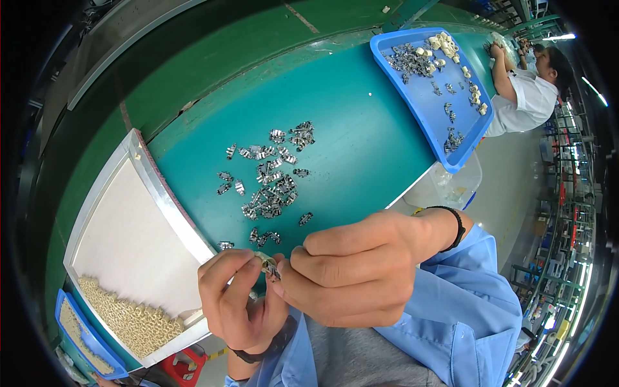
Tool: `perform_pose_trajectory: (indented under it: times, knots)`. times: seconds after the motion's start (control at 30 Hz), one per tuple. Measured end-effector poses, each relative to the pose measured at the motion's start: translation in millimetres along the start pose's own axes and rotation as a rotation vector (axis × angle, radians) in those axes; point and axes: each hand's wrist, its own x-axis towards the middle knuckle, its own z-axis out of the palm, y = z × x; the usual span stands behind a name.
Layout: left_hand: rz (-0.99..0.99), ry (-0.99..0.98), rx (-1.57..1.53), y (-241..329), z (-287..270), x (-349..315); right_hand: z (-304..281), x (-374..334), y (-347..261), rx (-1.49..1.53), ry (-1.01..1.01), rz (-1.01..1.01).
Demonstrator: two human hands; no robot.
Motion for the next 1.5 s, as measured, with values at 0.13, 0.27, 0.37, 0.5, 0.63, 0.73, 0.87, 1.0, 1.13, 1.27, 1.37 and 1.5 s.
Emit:
perform_pose_trajectory:
  times: [0.13,0.27,0.37,0.5,0.63,0.73,0.87,1.0,1.13,1.27,1.37,1.5]
  knots:
    - [-0.008,-0.003,-0.012,1.5,1.4,0.6,-3.4,0.5,1.9,0.012,-0.012,-0.027]
    - [0.003,-0.014,0.009,4.2,1.0,1.2,-4.8,0.3,2.2,0.038,-0.016,-0.016]
    - [0.0,-0.018,0.003,2.8,2.8,0.5,-5.0,-0.6,4.8,0.067,-0.024,-0.023]
    - [-0.027,-0.036,-0.047,2.3,3.4,-1.3,-8.4,-1.5,6.5,0.109,-0.051,-0.03]
    - [-0.031,-0.046,-0.065,2.9,3.3,-0.3,-7.2,-2.5,10.4,0.123,-0.024,-0.015]
    - [-0.017,-0.04,-0.046,2.2,3.9,1.1,-10.3,-1.5,12.1,0.144,-0.061,-0.034]
    - [0.015,-0.039,-0.019,-0.2,4.6,1.3,-8.8,-1.9,13.7,0.155,-0.082,-0.035]
    - [0.034,-0.048,-0.023,-1.8,5.2,0.9,-8.1,-0.4,14.3,0.167,-0.095,-0.018]
    - [0.018,-0.038,-0.016,-0.7,5.8,3.1,-8.6,-1.3,17.6,0.222,-0.085,-0.001]
    - [-0.012,-0.059,-0.059,0.7,4.9,5.1,-8.3,-4.5,20.9,0.26,-0.064,-0.025]
    - [-0.037,-0.082,-0.103,0.3,4.6,5.7,-7.2,-9.2,23.9,0.302,-0.051,-0.023]
    - [-0.039,-0.11,-0.119,0.2,5.3,8.3,-8.4,-11.1,29.0,0.382,-0.053,0.007]
